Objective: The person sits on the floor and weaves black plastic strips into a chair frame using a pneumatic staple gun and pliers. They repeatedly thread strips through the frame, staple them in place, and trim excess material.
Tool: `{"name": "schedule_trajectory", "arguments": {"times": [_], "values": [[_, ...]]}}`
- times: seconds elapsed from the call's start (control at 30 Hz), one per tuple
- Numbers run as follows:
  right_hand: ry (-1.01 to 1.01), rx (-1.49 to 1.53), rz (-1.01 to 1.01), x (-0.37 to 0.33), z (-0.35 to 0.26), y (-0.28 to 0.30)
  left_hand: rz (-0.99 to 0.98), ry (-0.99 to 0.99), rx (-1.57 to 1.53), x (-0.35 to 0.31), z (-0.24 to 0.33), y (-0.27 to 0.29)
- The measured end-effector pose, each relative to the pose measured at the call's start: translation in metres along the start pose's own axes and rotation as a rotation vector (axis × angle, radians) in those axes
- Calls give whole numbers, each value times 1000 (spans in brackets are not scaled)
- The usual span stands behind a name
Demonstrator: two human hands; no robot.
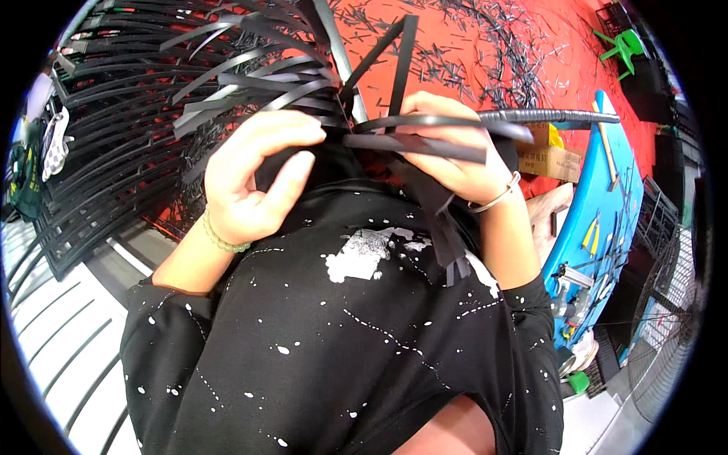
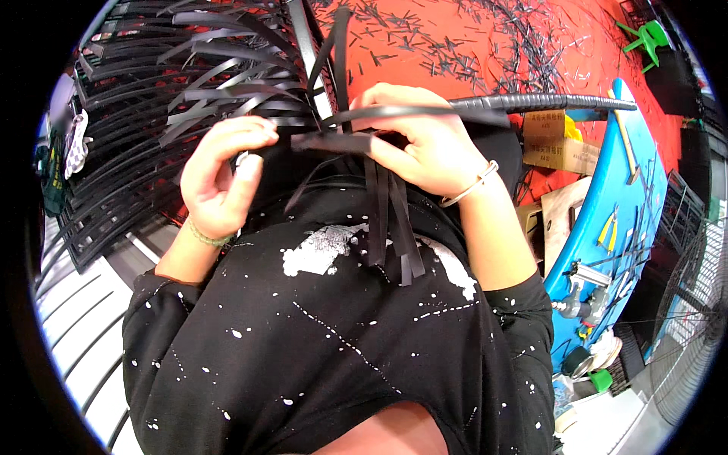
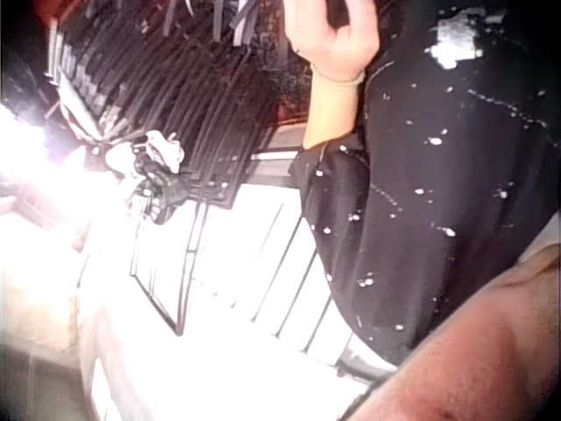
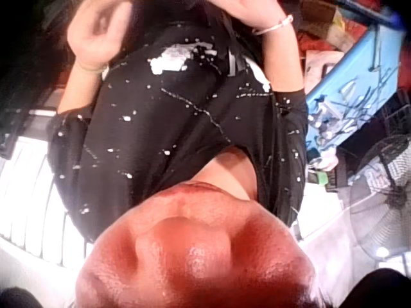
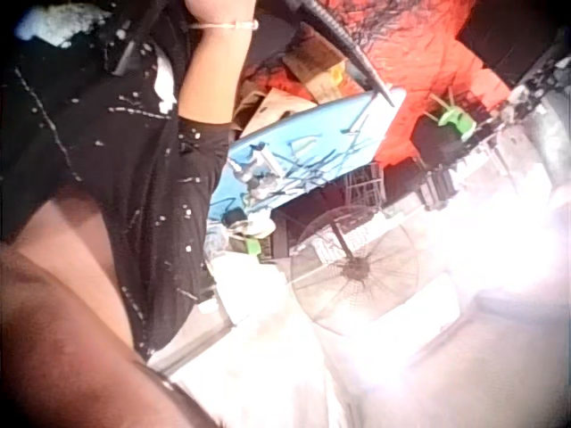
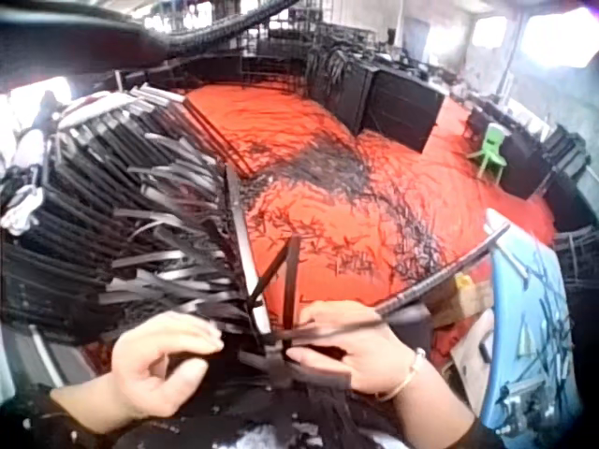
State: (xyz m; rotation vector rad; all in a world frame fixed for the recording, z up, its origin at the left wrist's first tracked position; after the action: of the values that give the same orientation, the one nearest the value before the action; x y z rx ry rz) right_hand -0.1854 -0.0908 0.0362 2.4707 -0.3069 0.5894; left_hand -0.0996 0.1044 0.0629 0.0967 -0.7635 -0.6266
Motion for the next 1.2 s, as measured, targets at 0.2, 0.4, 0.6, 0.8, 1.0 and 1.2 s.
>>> {"name": "schedule_trajectory", "arguments": {"times": [0.2,0.4,0.6,0.8,1.0,1.2], "values": [[-171,162,-21,-3,8,-7,-59,62,134,-16,-21,-14],[-82,35,28,3,-6,-7,-66,206,-57,-18,-44,-27],[-38,-127,-36,4,-13,-15,-21,62,-8,-21,-50,-33],[-60,-72,41,-8,-12,-13,0,72,-144,-24,-61,-36],[-157,-86,9,-18,-9,-11,-26,87,-261,-23,-68,-39],[-155,-60,-23,-18,-11,-13,-45,95,-269,-20,-71,-38]]}}
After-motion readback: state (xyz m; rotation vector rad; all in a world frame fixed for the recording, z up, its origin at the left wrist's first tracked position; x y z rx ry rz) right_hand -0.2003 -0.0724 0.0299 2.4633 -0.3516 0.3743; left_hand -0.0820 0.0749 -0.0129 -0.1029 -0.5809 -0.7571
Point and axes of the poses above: each hand's wrist, its own x-axis towards the middle knuckle, its own y-axis out of the back of the hand, z = x × y, the point moved 7 cm from there along x, towards the middle knuckle, and after that the axes turned 12 degrees about z, right-handed, at the moved point
